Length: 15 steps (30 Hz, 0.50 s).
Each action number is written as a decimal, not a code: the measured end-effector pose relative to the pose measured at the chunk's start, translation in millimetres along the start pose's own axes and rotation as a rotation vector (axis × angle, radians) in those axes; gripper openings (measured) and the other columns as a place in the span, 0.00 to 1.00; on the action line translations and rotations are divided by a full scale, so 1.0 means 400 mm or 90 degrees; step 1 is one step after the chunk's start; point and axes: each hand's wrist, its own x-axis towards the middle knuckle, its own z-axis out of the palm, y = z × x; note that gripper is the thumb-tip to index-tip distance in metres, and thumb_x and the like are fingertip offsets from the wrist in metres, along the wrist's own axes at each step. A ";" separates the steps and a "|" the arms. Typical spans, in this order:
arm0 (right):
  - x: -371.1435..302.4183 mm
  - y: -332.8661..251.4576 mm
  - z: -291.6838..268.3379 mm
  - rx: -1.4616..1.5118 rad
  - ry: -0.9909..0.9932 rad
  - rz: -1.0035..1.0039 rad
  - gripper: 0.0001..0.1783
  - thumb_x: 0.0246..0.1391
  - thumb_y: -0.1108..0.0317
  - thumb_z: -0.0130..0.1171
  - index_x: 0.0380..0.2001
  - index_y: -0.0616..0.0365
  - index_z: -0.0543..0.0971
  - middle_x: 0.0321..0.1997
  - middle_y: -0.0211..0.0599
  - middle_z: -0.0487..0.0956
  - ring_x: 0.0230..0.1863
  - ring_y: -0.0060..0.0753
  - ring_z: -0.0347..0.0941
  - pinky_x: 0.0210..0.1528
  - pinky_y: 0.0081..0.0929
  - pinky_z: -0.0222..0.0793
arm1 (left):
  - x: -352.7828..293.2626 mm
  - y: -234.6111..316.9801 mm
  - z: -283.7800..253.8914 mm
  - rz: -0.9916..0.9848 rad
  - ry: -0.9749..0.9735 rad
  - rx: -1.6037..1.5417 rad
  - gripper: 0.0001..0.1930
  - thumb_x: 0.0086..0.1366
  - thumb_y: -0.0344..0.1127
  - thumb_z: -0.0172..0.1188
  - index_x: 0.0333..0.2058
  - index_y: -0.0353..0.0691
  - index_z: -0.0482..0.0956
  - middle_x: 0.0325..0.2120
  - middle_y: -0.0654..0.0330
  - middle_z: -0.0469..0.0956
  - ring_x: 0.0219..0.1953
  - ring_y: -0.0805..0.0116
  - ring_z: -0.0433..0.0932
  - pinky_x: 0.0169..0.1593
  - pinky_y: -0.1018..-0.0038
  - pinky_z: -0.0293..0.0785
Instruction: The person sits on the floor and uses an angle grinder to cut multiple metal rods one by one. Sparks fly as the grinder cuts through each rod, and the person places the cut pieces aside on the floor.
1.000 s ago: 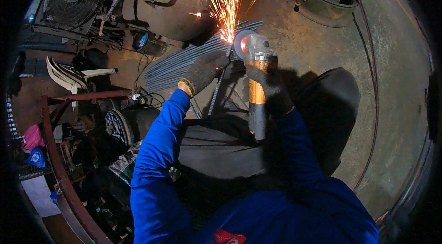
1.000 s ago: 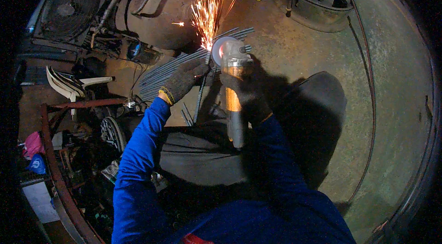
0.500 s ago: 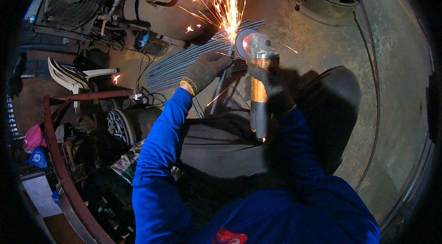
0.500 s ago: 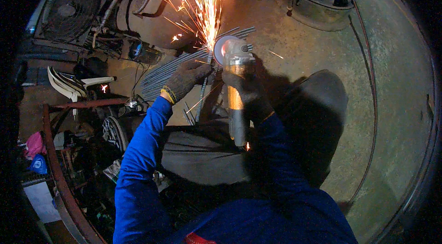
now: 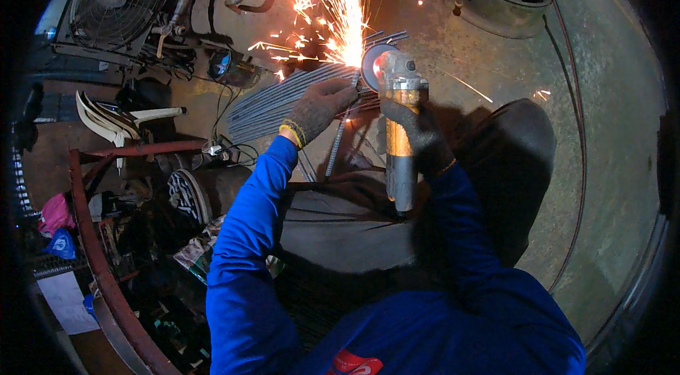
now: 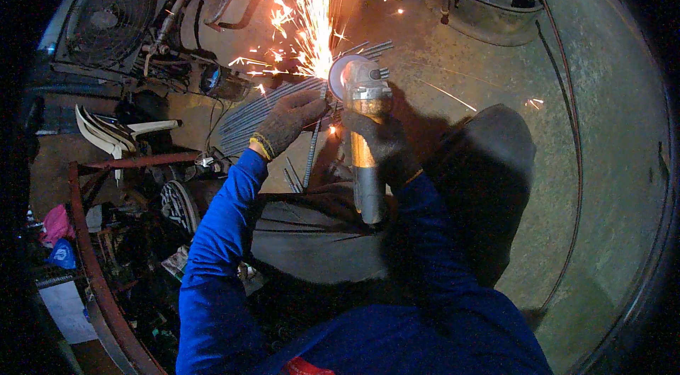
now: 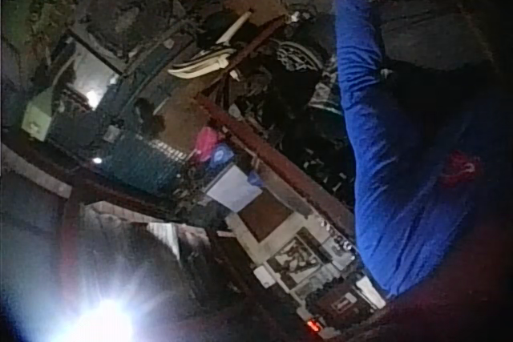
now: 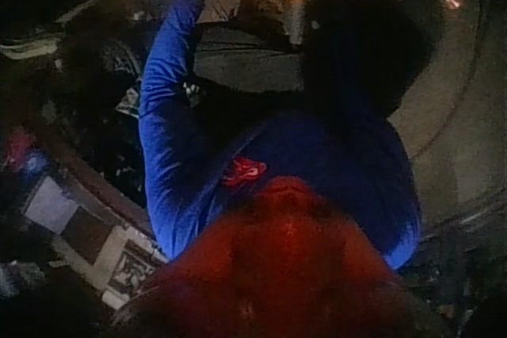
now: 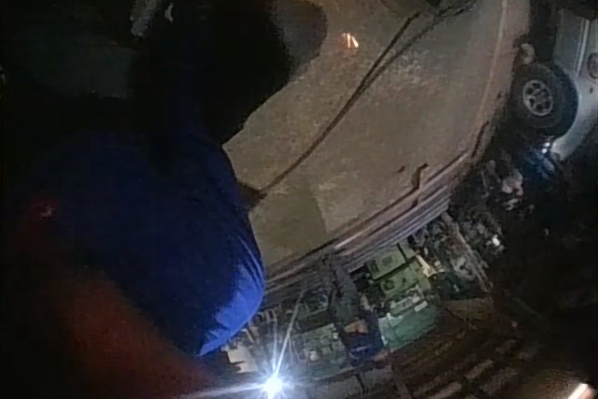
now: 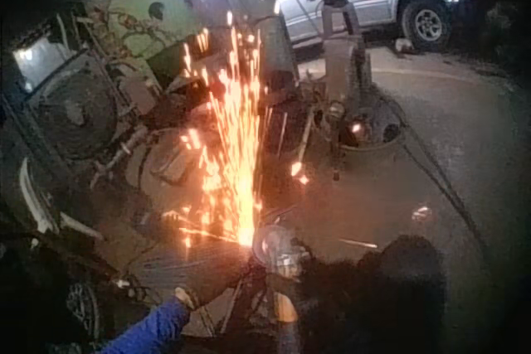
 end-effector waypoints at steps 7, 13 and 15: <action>0.006 0.006 0.001 -0.040 0.052 -0.027 0.14 0.66 0.61 0.57 0.51 0.49 0.83 0.36 0.36 0.82 0.34 0.31 0.81 0.40 0.29 0.79 | -0.009 0.025 0.002 0.019 -0.002 0.036 0.18 0.68 0.44 0.61 0.46 0.34 0.82 0.35 0.61 0.82 0.34 0.74 0.75 0.42 0.74 0.74; 0.008 -0.053 0.040 0.061 0.122 0.071 0.17 0.59 0.64 0.66 0.48 0.59 0.78 0.31 0.34 0.80 0.29 0.28 0.79 0.31 0.28 0.77 | -0.017 0.006 0.004 0.052 0.022 0.007 0.17 0.68 0.43 0.61 0.45 0.34 0.82 0.34 0.61 0.82 0.35 0.74 0.75 0.43 0.73 0.74; 0.009 -0.039 0.027 0.091 0.099 0.079 0.16 0.59 0.65 0.66 0.47 0.58 0.78 0.30 0.34 0.80 0.28 0.29 0.79 0.29 0.29 0.77 | -0.011 0.007 0.002 0.071 0.014 0.048 0.17 0.69 0.44 0.62 0.43 0.35 0.83 0.33 0.65 0.80 0.34 0.77 0.74 0.40 0.76 0.73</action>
